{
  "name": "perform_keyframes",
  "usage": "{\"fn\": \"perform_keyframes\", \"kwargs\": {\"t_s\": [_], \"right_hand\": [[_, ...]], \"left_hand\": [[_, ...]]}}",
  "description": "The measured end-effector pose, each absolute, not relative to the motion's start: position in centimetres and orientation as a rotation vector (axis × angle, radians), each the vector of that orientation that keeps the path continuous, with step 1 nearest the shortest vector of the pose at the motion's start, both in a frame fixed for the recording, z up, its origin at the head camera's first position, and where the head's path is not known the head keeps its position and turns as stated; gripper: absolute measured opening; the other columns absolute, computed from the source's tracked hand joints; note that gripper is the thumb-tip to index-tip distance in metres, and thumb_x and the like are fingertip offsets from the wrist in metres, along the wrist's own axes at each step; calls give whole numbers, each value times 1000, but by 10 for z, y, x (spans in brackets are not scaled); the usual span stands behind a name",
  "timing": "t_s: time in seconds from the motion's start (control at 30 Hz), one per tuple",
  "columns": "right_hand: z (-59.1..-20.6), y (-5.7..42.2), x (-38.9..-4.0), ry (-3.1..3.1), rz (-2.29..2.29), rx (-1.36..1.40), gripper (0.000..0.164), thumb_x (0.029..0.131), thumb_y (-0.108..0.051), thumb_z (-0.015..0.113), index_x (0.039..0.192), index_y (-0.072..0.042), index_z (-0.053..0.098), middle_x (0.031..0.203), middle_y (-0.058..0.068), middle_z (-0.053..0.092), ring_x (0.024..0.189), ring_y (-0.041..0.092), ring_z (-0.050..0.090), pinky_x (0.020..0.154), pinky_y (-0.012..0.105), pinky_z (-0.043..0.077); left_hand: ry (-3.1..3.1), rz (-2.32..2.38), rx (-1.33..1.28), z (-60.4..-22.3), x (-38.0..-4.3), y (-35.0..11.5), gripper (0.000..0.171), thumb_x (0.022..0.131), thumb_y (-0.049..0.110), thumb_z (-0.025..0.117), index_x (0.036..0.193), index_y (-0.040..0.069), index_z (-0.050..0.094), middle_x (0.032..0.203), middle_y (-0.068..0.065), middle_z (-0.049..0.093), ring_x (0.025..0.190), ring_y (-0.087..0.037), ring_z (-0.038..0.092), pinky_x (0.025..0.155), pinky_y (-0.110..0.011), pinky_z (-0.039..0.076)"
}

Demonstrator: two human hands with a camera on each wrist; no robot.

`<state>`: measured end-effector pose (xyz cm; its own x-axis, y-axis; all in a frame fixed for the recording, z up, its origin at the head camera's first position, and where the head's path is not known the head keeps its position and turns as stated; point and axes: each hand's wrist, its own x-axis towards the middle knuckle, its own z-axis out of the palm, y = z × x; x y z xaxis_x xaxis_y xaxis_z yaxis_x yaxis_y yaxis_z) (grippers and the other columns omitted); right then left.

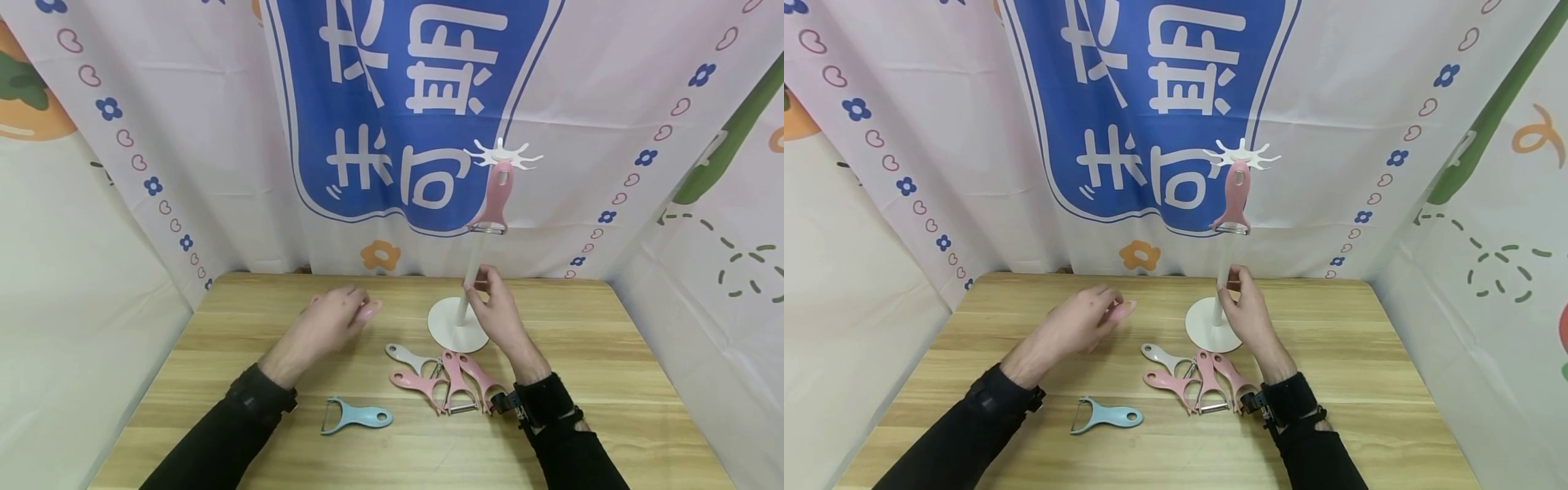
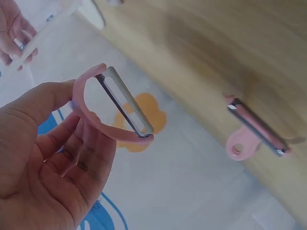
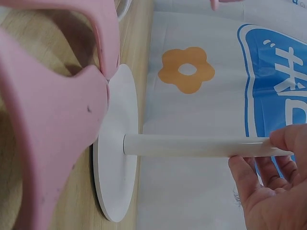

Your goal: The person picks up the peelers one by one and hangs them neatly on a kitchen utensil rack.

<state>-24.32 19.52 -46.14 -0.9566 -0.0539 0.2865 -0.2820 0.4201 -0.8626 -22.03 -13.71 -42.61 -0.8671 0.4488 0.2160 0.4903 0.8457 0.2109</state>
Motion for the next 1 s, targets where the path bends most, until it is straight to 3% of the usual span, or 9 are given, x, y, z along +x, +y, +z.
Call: {"fn": "perform_keyframes", "kwargs": {"t_s": [0.17,0.4,0.63,0.83,1.0], "right_hand": [[-461,195,-243,-2459,1565,290,37,105,-14,59,138,-5,48,128,17,60,124,38,59,99,57,54],[-461,195,-244,-2449,1564,296,35,104,-13,59,137,-5,49,127,17,61,123,39,60,98,56,54],[-462,195,-243,-2447,1554,308,35,105,-13,59,137,-5,49,126,17,60,122,38,60,97,56,55],[-462,195,-243,-2443,1555,315,35,105,-13,59,137,-5,49,126,17,60,122,38,60,96,56,55],[-462,195,-244,-2439,1548,323,35,104,-13,60,136,-5,49,126,17,61,121,38,61,95,54,56]], "left_hand": [[-2799,-427,-783,-417,-225,-128,34,105,41,57,109,10,72,96,0,67,85,-14,64,74,-35,59],[-2721,-514,-848,-400,-234,-115,30,106,39,57,102,11,69,80,4,55,70,-13,54,63,-29,50],[-2666,-557,-861,-382,-240,-103,32,106,42,56,100,13,66,81,3,54,70,-13,54,62,-29,50],[-2638,-629,-893,-368,-246,-93,34,107,42,52,110,13,68,96,2,61,80,-12,56,71,-30,54],[-2663,-701,-878,-354,-250,-86,36,107,47,50,111,16,67,86,5,58,69,-10,57,60,-27,53]]}}
